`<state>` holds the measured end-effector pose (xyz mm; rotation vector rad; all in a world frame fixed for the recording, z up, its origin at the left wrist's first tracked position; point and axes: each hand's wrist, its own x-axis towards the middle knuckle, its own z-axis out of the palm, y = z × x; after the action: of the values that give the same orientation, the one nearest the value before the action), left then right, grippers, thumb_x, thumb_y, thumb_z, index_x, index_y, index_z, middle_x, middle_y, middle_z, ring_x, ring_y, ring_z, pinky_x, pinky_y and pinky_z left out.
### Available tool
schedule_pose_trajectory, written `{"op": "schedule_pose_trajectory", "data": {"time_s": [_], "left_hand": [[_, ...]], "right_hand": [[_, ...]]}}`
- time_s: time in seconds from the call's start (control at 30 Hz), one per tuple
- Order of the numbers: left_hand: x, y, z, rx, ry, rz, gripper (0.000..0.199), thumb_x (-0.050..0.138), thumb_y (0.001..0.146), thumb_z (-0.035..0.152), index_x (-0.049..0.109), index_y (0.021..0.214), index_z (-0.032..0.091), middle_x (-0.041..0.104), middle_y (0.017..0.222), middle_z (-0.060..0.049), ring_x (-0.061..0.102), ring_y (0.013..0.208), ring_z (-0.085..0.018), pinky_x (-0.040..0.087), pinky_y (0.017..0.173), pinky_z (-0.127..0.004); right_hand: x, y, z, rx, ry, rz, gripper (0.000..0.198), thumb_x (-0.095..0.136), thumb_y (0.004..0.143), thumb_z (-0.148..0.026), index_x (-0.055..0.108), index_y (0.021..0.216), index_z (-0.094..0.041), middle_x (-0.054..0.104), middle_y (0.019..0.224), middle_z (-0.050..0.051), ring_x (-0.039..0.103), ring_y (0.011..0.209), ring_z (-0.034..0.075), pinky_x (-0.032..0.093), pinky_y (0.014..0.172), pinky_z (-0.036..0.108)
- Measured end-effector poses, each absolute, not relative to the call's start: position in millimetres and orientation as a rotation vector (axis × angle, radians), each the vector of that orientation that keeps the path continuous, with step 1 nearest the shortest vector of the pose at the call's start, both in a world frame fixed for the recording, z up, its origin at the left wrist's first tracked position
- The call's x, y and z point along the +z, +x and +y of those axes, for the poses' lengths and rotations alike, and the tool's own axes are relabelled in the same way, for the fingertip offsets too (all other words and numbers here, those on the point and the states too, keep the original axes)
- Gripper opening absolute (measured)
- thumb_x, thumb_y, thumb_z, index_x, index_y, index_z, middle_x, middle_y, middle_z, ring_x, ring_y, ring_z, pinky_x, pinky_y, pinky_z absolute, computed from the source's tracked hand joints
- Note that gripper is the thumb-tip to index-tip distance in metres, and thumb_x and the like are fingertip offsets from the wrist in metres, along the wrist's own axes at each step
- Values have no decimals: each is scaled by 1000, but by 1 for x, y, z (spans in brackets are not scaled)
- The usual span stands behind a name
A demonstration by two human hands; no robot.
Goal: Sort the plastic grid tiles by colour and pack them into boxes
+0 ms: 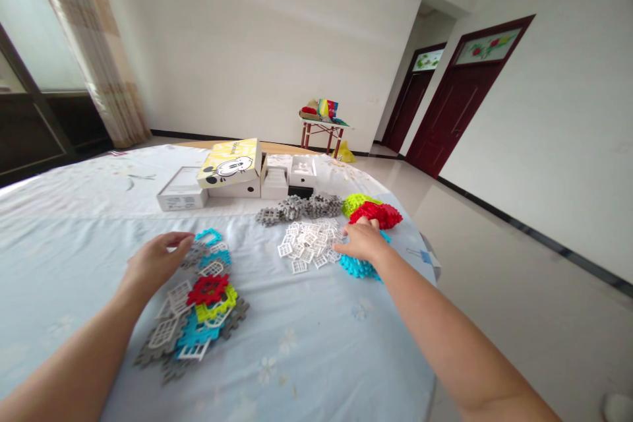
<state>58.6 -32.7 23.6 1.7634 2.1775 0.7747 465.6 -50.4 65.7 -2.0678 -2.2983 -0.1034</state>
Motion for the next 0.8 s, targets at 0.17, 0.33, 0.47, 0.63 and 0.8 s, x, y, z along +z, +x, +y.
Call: {"op": "schedule_pose_trajectory", "data": {"time_s": [0.17, 0.33, 0.47, 0.63, 0.8], "left_hand": [[25, 60, -34, 779, 1770, 2179, 44, 43, 75, 48, 65, 98, 18, 69, 91, -5, 61, 81, -20, 43, 67, -26], [22, 58, -30, 745, 1785, 2174, 44, 41, 77, 49, 64, 101, 19, 68, 94, -5, 61, 84, -20, 42, 69, -27], [18, 56, -28, 737, 1765, 2165, 44, 41, 77, 49, 63, 103, 21, 67, 96, -5, 60, 85, -20, 43, 70, -27], [16, 55, -27, 748, 1797, 2162, 44, 42, 77, 48, 64, 101, 19, 68, 94, -6, 61, 83, -20, 43, 70, -27], [19, 56, -28, 745, 1797, 2177, 44, 42, 76, 49, 65, 100, 19, 69, 93, -5, 61, 84, -20, 44, 69, -26]], "right_hand": [[62, 462, -41, -71, -2190, -2434, 41, 62, 63, -49, 67, 91, -20, 65, 86, 13, 48, 101, 34, 29, 86, 46], [60, 464, -41, 81, -2089, -2226, 46, 62, 64, -47, 61, 105, -25, 66, 87, 6, 49, 103, 30, 32, 86, 42], [64, 467, -46, 214, -1932, -2076, 50, 61, 67, -51, 58, 110, -26, 67, 95, 4, 51, 105, 27, 34, 89, 41], [65, 474, -48, 388, -1792, -2015, 51, 63, 70, -48, 56, 114, -23, 66, 100, 6, 59, 98, 24, 41, 87, 38], [58, 479, -46, 624, -1690, -2003, 51, 68, 66, -45, 59, 110, -20, 67, 100, 8, 60, 97, 24, 46, 83, 37]]}}
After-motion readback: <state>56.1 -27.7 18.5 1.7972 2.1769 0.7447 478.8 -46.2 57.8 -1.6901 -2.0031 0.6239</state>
